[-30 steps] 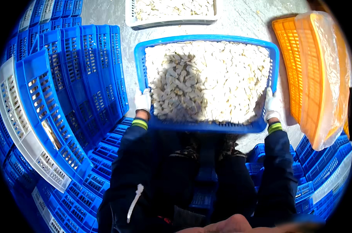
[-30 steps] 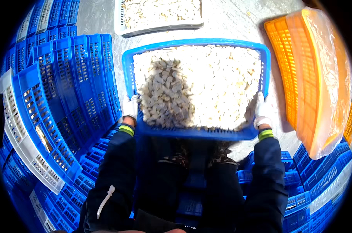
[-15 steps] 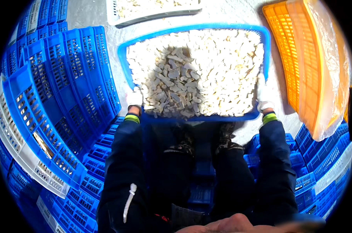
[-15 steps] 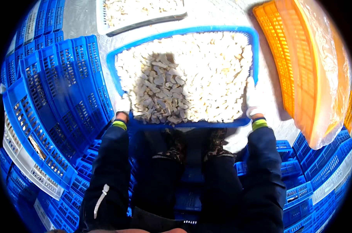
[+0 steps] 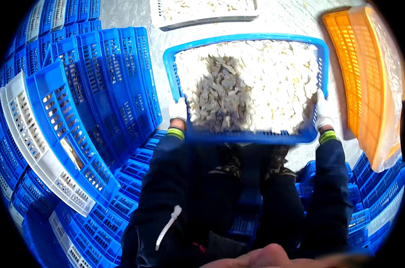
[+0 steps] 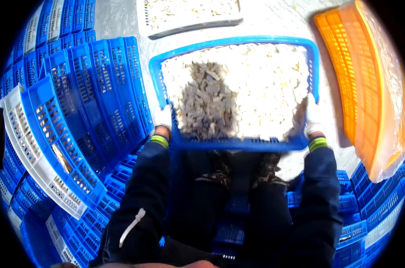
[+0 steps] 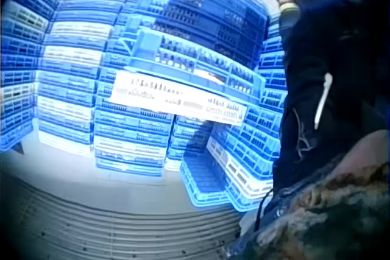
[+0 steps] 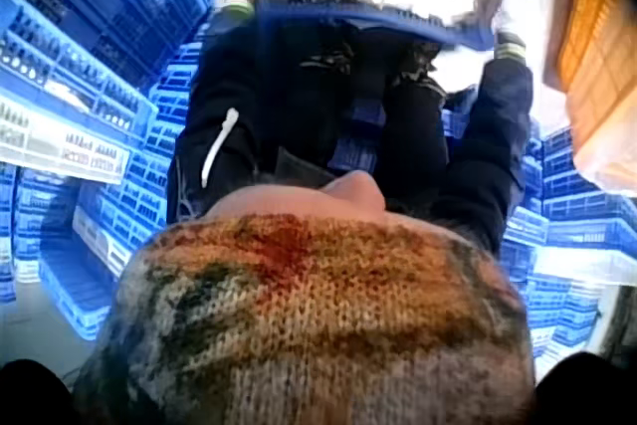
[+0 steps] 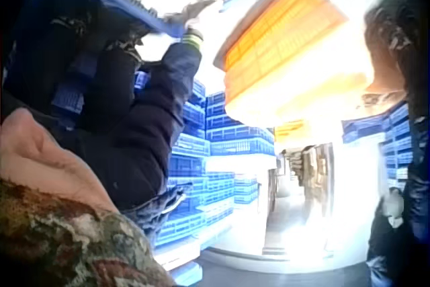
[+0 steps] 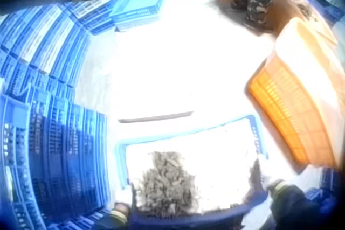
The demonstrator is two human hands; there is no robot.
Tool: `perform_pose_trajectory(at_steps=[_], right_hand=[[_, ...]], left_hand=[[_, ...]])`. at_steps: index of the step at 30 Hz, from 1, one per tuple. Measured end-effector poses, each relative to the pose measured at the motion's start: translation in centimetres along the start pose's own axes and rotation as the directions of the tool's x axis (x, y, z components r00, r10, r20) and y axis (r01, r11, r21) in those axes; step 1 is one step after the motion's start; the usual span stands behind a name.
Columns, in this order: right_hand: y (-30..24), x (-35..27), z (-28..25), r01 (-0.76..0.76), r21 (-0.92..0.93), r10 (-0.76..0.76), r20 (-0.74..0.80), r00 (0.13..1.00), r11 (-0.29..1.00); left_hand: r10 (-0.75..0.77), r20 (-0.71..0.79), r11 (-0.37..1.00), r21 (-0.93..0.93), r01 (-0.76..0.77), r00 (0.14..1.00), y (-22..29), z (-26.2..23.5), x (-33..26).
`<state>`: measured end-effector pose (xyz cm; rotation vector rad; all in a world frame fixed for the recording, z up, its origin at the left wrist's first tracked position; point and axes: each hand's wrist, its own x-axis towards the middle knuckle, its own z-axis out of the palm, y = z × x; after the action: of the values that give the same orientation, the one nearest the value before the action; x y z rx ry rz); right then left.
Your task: The person handles crates filled with sliced food items, moving crates one at a time, pouring items from one crate to another, and stacking crates in a cold storage area.
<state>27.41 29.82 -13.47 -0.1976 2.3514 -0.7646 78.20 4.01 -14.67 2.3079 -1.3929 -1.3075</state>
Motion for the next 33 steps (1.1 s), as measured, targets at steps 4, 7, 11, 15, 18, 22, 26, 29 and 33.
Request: perform_pose_trajectory(at_steps=[4,7,11,15,18,22,26,29,33], right_hand=[[-2.6,-2.9,-2.8,0.070,0.207,-0.062,-0.048,0.997,0.976],[2.5,1.5,0.8,-0.032,-0.037,0.034,0.054,0.998,0.999],[-2.9,-0.9,-1.8,-0.053,0.074,0.048,0.063,0.997,0.996],[0.7,-1.3,-2.2,-0.005,0.014,0.005,-0.024,1.000,1.000],[3.5,3.4,0.4,0.051,-0.322,-0.065,-0.032,0.997,0.946],[0.4,-0.5,-3.0,0.011,-0.002,-0.011,-0.038,0.999,1.000],[1.1,0.3,-0.3,-0.099,-0.375,0.033,-0.179,0.983,0.922],[-0.7,2.0,-0.8,0.028,-0.332,-0.029,0.000,1.000,0.943],[-1.0,0.6,-5.6,-0.022,-0.199,0.011,-0.056,0.998,0.980]], left_hand=[[0.154,-0.057,0.987,-0.034,-0.156,0.986,5.1,-1.0,-4.7],[0.337,0.003,0.882,0.350,-0.317,0.941,0.2,0.9,0.9],[-0.043,0.075,0.979,-0.195,0.057,0.996,4.8,-0.3,-2.3],[0.286,0.091,0.956,0.045,-0.291,0.954,2.9,-1.0,-3.1],[0.154,0.024,0.931,0.332,-0.153,0.988,2.6,1.8,-0.6],[0.026,0.061,0.971,-0.238,-0.011,0.998,5.6,-0.5,-5.3],[0.230,-0.086,0.967,0.135,-0.217,0.970,3.5,2.3,-3.5],[-0.039,0.031,0.999,0.028,0.038,0.999,3.4,1.8,-1.6],[0.041,0.050,0.954,-0.298,-0.024,0.998,8.3,-1.5,-9.1]])
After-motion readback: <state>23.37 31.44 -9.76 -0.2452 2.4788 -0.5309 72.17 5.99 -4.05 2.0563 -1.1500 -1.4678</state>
